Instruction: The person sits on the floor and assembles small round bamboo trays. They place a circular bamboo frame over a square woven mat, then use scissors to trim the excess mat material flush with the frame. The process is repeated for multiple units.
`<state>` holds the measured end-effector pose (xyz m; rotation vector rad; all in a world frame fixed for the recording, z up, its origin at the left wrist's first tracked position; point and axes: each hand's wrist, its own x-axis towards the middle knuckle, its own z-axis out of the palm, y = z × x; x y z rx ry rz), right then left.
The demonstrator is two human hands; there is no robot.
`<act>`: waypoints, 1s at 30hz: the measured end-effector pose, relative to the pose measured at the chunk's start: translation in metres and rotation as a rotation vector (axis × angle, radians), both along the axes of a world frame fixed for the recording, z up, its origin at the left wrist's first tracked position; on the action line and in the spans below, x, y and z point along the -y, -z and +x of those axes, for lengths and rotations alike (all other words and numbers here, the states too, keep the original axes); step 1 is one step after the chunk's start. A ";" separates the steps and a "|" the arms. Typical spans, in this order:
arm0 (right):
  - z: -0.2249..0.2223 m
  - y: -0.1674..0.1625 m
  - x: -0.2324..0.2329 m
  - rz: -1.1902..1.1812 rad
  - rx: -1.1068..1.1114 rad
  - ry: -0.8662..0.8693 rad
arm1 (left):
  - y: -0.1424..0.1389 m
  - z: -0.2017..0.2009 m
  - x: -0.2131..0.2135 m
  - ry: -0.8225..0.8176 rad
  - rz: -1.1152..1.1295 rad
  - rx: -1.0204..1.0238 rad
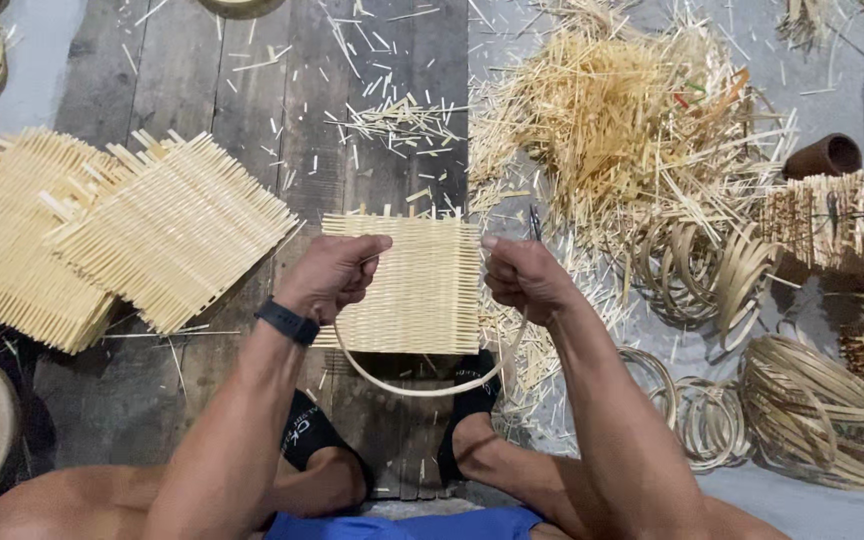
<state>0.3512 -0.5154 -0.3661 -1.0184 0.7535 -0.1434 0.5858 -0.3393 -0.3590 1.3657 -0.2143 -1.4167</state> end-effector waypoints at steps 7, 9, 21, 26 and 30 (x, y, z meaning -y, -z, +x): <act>-0.006 0.005 0.001 -0.752 -0.304 0.021 | 0.004 0.018 0.001 -0.157 -0.134 -0.101; 0.001 0.001 -0.015 -1.475 -0.307 0.114 | -0.002 0.013 0.005 -0.293 -0.270 -0.165; 0.013 0.022 -0.039 0.102 0.422 0.424 | -0.011 -0.003 -0.011 -0.394 -0.171 0.443; 0.011 0.032 -0.033 0.197 0.324 0.379 | 0.020 0.007 -0.030 -0.488 -0.150 -0.092; 0.012 0.046 -0.037 0.285 0.193 0.410 | 0.048 -0.001 -0.029 -0.548 -0.301 -0.354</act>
